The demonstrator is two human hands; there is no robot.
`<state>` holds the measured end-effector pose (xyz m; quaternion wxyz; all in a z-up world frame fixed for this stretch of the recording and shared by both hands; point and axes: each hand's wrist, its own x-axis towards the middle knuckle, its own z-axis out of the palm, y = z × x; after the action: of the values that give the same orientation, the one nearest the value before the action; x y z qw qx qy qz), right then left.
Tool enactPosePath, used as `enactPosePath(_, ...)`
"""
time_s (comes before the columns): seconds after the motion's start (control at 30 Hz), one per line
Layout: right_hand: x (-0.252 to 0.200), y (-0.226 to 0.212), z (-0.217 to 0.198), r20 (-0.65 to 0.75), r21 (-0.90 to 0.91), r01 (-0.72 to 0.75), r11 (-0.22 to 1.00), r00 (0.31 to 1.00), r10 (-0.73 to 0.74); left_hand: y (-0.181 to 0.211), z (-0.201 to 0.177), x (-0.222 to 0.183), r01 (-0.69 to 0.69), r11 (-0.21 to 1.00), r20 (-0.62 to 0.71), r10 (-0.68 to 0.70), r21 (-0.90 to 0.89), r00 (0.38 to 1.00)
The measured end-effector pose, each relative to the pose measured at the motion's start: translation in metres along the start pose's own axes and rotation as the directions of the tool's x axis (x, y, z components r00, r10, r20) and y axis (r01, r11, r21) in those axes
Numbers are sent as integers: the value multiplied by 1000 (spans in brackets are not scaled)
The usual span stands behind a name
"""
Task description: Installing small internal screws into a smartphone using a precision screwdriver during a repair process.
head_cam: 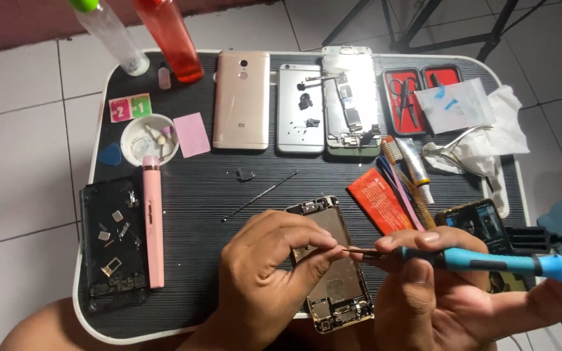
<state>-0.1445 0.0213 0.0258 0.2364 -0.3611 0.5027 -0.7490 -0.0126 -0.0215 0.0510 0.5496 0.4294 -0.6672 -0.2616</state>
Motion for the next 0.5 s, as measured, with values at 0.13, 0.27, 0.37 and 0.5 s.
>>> enactPosePath(0.13,0,4,-3,7,-8,-19,1000,1000,19,-2,-3,-3,16,1000,9,-16,-8,1000)
enactPosePath(0.27,-4,8,-8,8,3,-7,1000,1000,7,-2,-4,-4,16,1000,6,-16,-10,1000)
enactPosePath(0.37,-4,5,-2,-36,5,-31,1000,999,31,-3,-3,-4,-3,1000,-2,3,9,1000)
enactPosePath(0.5,-4,4,-2,22,-59,19,998,1000,-18,-2,-3,-4,6,1000,-5,-6,24,1000)
